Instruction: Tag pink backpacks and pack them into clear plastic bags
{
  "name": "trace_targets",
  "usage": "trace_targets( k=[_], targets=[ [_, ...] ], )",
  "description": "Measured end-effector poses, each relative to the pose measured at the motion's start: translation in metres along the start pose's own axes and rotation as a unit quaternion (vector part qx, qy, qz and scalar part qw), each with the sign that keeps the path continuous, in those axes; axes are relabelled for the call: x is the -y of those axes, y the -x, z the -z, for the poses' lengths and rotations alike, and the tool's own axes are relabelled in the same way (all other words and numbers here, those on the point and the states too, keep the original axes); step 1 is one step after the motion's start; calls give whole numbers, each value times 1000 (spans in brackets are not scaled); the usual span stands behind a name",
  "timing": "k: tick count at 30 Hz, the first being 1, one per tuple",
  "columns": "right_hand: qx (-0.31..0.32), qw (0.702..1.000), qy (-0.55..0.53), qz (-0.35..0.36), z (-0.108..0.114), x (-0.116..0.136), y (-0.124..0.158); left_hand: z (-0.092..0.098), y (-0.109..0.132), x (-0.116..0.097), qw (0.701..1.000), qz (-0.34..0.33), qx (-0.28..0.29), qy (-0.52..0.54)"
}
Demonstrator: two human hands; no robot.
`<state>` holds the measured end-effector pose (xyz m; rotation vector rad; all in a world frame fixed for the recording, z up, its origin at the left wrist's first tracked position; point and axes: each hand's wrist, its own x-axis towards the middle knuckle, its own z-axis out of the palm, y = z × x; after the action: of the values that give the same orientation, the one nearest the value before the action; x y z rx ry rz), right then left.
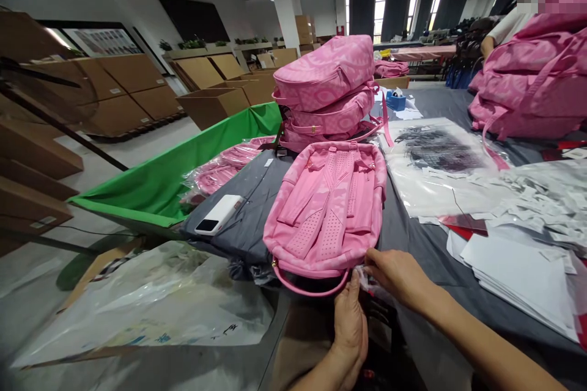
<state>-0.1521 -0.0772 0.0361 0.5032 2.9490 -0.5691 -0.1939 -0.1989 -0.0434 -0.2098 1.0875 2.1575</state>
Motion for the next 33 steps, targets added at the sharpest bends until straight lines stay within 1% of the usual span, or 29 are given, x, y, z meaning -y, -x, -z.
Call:
trace_targets(
  k=[2,4,6,8,10,15,17,18,20,22,24,26,29,31,33],
  targets=[
    [3,994,-106,7,-9,-6,2,1,-2,1,1000,14,7,19],
    [-6,979,-204,30,-22,-11,1,4,-4,2,999,30,11,31],
    [-21,965,-258,45,-37,-14,-3,6,-4,2,999,34,9,30],
    [-31,959,-278,45,-49,-14,-6,9,-6,2,999,35,10,26],
    [-39,960,-276,34,-55,-14,-7,12,-7,2,999,38,11,18],
    [-58,973,-224,-24,-47,-7,-2,11,-8,-4,999,44,5,21],
    [-77,971,-220,-58,-46,-3,-2,10,-6,-9,998,58,9,31],
    [-88,965,-238,-73,-47,-1,-3,9,-6,-11,997,66,10,34],
    [-80,936,-330,-92,-50,2,-6,8,-5,-14,996,79,8,32],
    [-30,893,-440,-96,-53,3,-9,9,-5,-15,996,82,0,25],
    [30,856,-507,-99,-53,3,-11,11,-6,-14,996,84,-6,9],
    [77,834,-535,-111,-50,4,-10,12,-7,-11,996,89,-9,-12],
    [135,791,-583,-127,-45,7,-10,12,-9,-8,994,100,1,-37],
    [150,774,-603,-122,-45,9,-11,13,-7,-9,994,101,14,-37],
    [152,768,-612,-114,-46,7,-12,20,-4,-13,995,80,31,-43]
  ],
)
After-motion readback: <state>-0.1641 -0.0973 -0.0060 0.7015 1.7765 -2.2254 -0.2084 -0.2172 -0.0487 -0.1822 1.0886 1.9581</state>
